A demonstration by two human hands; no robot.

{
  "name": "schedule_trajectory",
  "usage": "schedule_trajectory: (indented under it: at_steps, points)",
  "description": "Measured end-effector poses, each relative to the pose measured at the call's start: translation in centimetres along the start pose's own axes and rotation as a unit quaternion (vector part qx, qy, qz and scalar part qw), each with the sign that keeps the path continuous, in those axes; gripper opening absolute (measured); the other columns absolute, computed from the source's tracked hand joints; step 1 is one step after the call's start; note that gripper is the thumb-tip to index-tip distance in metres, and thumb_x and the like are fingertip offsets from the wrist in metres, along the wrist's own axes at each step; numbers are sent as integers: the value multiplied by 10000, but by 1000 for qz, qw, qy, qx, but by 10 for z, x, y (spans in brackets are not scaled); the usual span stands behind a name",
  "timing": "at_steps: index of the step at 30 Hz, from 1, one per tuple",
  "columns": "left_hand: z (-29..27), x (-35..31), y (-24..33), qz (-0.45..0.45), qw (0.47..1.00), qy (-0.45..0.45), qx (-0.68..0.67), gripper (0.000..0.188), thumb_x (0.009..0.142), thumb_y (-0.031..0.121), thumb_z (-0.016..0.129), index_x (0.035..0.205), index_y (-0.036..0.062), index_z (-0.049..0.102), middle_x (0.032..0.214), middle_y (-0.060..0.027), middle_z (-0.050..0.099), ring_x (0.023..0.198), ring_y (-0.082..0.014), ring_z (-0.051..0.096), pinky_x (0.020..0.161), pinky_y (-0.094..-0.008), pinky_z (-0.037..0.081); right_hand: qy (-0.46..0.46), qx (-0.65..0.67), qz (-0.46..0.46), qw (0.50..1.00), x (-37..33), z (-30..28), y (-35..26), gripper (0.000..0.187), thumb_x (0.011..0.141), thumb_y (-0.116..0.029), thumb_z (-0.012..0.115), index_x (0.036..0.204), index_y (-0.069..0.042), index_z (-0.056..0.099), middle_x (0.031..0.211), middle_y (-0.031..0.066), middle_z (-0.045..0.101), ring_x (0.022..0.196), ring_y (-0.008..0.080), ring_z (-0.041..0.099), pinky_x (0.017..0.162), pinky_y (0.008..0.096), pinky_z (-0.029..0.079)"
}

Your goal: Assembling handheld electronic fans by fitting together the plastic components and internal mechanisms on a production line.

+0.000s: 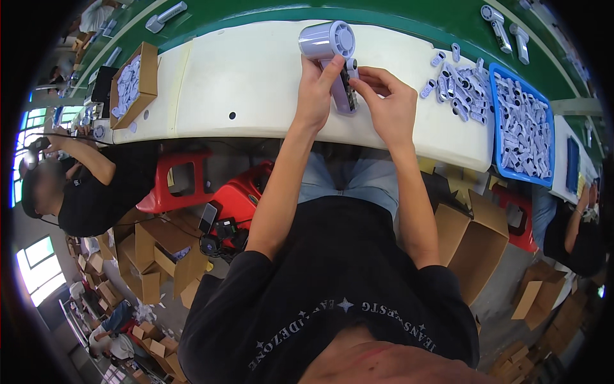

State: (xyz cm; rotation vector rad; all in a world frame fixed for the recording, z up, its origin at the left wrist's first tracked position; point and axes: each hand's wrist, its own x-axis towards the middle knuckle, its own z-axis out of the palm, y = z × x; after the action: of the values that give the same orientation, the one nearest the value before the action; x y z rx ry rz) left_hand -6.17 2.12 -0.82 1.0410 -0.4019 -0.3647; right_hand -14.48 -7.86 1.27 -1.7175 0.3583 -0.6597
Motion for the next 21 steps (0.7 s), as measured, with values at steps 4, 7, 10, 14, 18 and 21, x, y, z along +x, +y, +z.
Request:
schedule_trajectory:
  at_steps: [4, 7, 10, 14, 18, 21]
  points:
    - [1, 2, 0, -5, 1000, 3, 8, 398, 965, 203, 541, 1297, 49, 384, 1203, -43, 513, 1100, -134, 489, 972, -307, 375, 9, -9, -2, 1000, 0, 1, -1, 227, 777, -118, 745, 930, 40, 689, 841, 157, 709, 734, 198, 704, 691, 267, 545]
    - [1, 2, -1, -2, 1000, 8, 20, 468, 925, 215, 603, 1287, 38, 364, 1192, -61, 503, 1082, -144, 490, 952, -303, 390, -4, -46, -17, 999, 1, -1, -4, 217, 778, -113, 738, 927, 37, 690, 815, 154, 708, 726, 204, 705, 678, 272, 544]
    - [6, 1, 0, 6, 999, 13, 43, 591, 856, 240, 702, 1261, 19, 333, 1173, -96, 486, 1056, -164, 491, 916, -301, 418, -21, -87, -30, 996, 2, -3, -8, 202, 777, -106, 728, 919, 33, 691, 789, 155, 704, 715, 219, 705, 661, 280, 543]
    - [11, 1, -1, 20, 991, 65, 119, 631, 796, 209, 757, 1229, 15, 340, 1131, -98, 488, 1017, -167, 501, 872, -296, 443, -53, -145, -49, 987, 3, -6, -14, 180, 779, -93, 719, 910, 28, 693, 770, 155, 701, 701, 236, 704, 645, 286, 539]
    - [6, 5, -8, 25, 990, 78, 116, 626, 764, 172, 775, 1197, 8, 353, 1114, -102, 490, 1000, -165, 503, 851, -298, 455, -76, -214, -81, 971, 2, -2, -19, 161, 793, -91, 717, 894, 31, 689, 773, 140, 705, 689, 226, 703, 640, 282, 533]
    - [-1, 7, -14, 55, 989, 73, 114, 559, 768, 126, 754, 1169, 9, 383, 1085, -93, 505, 983, -166, 514, 821, -292, 467, -88, -288, -115, 947, 1, 1, -21, 145, 806, -98, 705, 853, 36, 678, 758, 132, 702, 665, 232, 695, 608, 295, 524]
